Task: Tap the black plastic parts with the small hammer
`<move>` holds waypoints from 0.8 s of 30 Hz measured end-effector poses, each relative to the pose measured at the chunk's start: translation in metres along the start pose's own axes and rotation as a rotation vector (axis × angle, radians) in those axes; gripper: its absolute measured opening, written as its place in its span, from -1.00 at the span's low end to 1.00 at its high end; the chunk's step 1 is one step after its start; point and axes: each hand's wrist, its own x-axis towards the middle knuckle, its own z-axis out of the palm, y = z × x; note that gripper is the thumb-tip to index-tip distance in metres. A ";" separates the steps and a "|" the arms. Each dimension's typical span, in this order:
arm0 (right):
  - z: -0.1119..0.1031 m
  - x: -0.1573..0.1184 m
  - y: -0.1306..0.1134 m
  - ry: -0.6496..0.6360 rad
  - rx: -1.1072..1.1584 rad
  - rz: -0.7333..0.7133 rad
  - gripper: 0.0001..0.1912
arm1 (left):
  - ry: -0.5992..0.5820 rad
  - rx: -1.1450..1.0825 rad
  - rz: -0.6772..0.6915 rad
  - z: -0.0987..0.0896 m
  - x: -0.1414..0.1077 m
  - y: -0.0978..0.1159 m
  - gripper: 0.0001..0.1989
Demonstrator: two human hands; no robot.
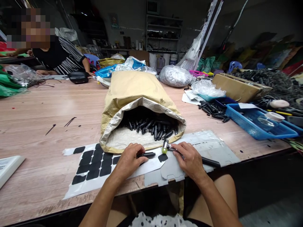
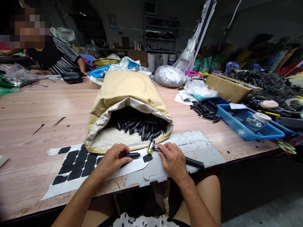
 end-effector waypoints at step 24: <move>-0.006 0.016 -0.085 -0.145 0.246 -0.088 -0.48 | 0.071 -0.092 0.127 0.009 -0.002 -0.015 -0.93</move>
